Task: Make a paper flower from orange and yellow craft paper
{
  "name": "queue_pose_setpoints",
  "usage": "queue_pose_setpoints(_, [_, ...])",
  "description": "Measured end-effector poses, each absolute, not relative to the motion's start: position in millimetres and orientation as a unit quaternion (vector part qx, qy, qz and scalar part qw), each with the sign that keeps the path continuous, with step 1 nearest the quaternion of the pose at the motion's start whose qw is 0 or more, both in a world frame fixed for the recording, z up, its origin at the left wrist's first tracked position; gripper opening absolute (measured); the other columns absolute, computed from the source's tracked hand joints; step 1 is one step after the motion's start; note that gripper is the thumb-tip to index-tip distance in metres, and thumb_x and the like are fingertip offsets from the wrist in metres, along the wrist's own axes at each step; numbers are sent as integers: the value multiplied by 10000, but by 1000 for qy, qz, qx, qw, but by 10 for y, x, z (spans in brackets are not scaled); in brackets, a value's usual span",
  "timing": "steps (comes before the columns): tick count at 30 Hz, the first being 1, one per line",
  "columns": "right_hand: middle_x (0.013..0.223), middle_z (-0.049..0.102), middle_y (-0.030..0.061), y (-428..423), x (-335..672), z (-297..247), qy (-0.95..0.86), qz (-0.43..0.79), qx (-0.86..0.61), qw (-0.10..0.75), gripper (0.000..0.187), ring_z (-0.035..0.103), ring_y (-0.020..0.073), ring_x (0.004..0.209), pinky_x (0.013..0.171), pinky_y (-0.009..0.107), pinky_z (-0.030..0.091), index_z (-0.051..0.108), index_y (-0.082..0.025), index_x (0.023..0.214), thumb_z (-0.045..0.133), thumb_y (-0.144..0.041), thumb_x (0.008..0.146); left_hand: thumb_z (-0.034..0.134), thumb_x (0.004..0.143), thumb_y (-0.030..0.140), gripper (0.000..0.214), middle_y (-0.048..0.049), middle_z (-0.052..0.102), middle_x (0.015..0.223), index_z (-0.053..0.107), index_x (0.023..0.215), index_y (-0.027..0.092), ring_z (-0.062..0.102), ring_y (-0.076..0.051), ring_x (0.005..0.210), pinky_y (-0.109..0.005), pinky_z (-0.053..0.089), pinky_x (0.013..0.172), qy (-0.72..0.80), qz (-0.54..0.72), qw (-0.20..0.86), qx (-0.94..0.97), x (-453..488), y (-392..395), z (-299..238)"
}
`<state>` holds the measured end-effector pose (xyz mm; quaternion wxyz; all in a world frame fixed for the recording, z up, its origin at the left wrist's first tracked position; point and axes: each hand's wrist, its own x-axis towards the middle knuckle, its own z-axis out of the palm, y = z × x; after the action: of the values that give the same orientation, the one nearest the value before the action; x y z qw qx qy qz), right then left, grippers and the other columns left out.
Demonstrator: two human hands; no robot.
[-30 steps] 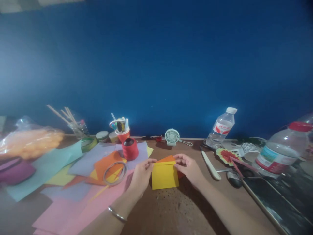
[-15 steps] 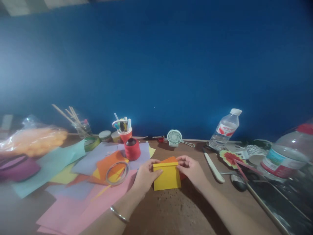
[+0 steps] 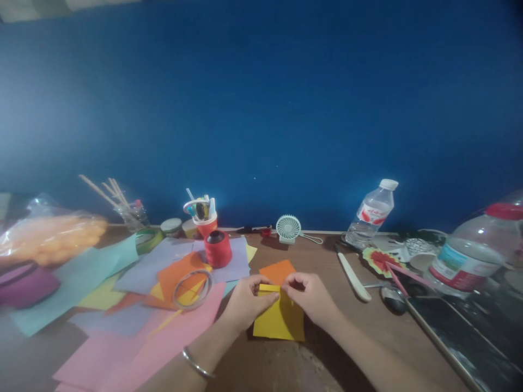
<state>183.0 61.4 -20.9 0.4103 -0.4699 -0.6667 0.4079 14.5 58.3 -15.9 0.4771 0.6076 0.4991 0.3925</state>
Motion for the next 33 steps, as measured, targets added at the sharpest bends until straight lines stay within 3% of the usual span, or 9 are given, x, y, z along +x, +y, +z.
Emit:
queue_pose_setpoints(4, [556, 537, -16, 542, 1765, -179, -680, 400, -471, 395, 134, 478, 126, 552, 517, 208, 347, 555, -167, 584, 496, -218, 693, 613, 659, 289, 140, -34, 687, 703, 700, 679, 181, 584, -191, 674, -244, 411, 612, 506, 380, 422, 649, 163, 559, -128])
queue_pose_setpoints(9, [515, 515, -29, 469, 1700, -141, -692, 311, -513, 401, 100, 458, 115, 509, 485, 203, 321, 526, -181, 541, 488, -168, 632, 620, 635, 272, 128, -16, 648, 586, 675, 575, 173, 545, -171, 589, -237, 390, 555, 523, 408, 402, 631, 197, 541, -178])
queue_pose_setpoints(12, [515, 531, -26, 564, 1816, -143, -671, 319, -517, 425, 84, 462, 117, 497, 477, 208, 326, 539, -179, 546, 494, -164, 615, 646, 610, 270, 128, -7, 625, 569, 648, 547, 159, 536, -155, 577, -225, 386, 543, 536, 449, 423, 576, 147, 572, -198])
queue_pose_setpoints(15, [485, 502, -28, 731, 2016, -163, -606, 333, -540, 480, 82, 449, 118, 482, 472, 217, 328, 521, -172, 519, 517, -170, 601, 636, 628, 297, 151, -9, 624, 596, 636, 611, 147, 549, -152, 562, -224, 394, 514, 552, 467, 441, 531, 43, 639, -210])
queue_pose_setpoints(18, [505, 481, -26, 824, 2105, -181, -578, 338, -543, 507, 121, 456, 120, 493, 476, 222, 347, 505, -174, 571, 487, -224, 680, 619, 657, 330, 189, -18, 637, 633, 623, 684, 144, 577, -160, 577, -227, 409, 509, 551, 473, 471, 501, -15, 678, -222])
queue_pose_setpoints(23, [681, 595, 19, 705, 1910, -182, -590, 451, -458, 487, 204, 537, 152, 614, 534, 234, 413, 595, -165, 758, 541, -359, 726, 669, 616, 323, 186, -2, 624, 578, 635, 634, 140, 558, -137, 530, -207, 389, 480, 533, 465, 510, 490, 59, 620, -231])
queue_pose_setpoints(28, [592, 579, -5, 652, 1878, -166, -646, 389, -483, 445, 196, 501, 134, 535, 500, 230, 376, 599, -174, 644, 545, -339, 733, 697, 588, 282, 165, 4, 610, 542, 641, 601, 127, 534, -117, 498, -197, 377, 467, 508, 486, 538, 465, 69, 611, -233])
queue_pose_setpoints(33, [623, 615, 23, 755, 1975, -210, -563, 357, -532, 522, 230, 544, 173, 581, 518, 255, 400, 592, -173, 676, 555, -396, 719, 610, 691, 372, 239, -34, 650, 685, 623, 734, 137, 602, -148, 641, -239, 461, 584, 473, 558, 547, 407, 30, 644, -165])
